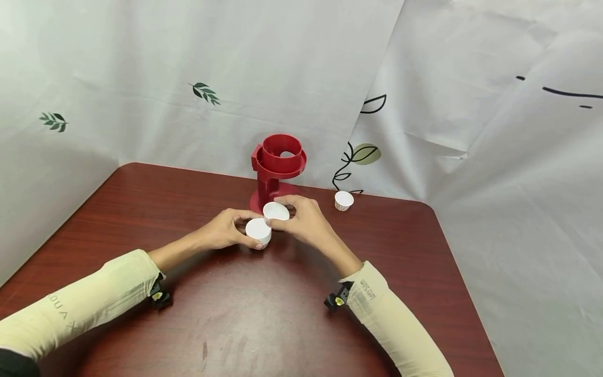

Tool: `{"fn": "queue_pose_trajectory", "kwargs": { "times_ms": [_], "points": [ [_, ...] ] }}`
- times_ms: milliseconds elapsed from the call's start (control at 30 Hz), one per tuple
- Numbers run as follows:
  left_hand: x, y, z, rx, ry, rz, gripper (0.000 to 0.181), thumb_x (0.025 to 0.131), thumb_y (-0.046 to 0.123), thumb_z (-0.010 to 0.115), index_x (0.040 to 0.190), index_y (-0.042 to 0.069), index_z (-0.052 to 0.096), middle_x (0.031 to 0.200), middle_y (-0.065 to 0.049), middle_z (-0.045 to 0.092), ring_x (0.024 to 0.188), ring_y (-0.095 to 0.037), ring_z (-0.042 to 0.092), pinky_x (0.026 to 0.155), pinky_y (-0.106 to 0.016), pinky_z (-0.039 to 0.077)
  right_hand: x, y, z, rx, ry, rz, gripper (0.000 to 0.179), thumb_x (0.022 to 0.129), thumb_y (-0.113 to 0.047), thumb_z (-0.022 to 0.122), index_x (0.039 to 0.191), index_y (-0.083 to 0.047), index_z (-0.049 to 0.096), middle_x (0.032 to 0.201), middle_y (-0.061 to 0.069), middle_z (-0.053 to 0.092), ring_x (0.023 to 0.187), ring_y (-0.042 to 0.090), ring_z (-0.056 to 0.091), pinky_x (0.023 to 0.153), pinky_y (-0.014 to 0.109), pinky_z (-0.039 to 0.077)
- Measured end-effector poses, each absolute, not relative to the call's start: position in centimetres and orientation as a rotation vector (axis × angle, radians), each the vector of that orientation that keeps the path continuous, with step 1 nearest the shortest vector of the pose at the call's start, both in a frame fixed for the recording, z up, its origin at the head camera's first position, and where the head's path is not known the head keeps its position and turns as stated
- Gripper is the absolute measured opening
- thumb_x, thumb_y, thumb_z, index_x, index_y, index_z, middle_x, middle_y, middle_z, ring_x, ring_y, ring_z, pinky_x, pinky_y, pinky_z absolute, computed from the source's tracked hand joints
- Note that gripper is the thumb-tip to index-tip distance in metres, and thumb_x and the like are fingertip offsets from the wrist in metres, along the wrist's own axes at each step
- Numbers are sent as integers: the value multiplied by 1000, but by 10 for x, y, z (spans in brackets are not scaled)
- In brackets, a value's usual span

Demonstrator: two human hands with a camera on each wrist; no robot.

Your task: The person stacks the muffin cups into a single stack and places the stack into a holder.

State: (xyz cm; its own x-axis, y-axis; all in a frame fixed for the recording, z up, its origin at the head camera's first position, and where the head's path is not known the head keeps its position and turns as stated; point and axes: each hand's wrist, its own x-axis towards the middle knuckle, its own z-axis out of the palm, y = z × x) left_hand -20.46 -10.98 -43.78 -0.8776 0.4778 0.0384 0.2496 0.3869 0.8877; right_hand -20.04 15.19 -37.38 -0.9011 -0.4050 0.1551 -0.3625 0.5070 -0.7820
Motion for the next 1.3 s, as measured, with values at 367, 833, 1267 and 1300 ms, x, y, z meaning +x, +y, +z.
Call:
{"fn": "queue_pose_trajectory", "kwargs": {
  "times_ms": [367,833,1267,1300],
  "points": [
    [-204,-110,-437,653,2405,1484,55,81,21,103,130,9,80,114,-5,84,97,-12,75,85,-21,59,-198,135,-375,-784,2666,-1369,54,89,-21,97,136,-4,79,129,13,82,107,26,82,99,51,68],
    [-204,-110,-438,641,2399,1505,57,80,19,104,130,9,79,109,-2,85,97,-12,75,86,-22,59,-196,127,-383,-871,2694,-1308,54,88,-22,98,136,-4,80,126,12,84,106,23,81,97,45,69],
    [-202,-110,-436,633,2355,1534,54,80,15,102,129,13,80,107,0,84,97,-13,76,87,-22,61,-196,124,-392,-917,2705,-1216,53,89,-25,97,136,-7,81,127,9,84,111,23,75,100,54,66],
    [-202,-110,-436,631,2351,1537,54,80,15,102,129,13,80,107,0,84,97,-13,76,87,-22,61,-196,124,-392,-918,2706,-1211,52,89,-26,97,136,-8,81,127,9,84,111,23,75,100,55,66]
  ]
}}
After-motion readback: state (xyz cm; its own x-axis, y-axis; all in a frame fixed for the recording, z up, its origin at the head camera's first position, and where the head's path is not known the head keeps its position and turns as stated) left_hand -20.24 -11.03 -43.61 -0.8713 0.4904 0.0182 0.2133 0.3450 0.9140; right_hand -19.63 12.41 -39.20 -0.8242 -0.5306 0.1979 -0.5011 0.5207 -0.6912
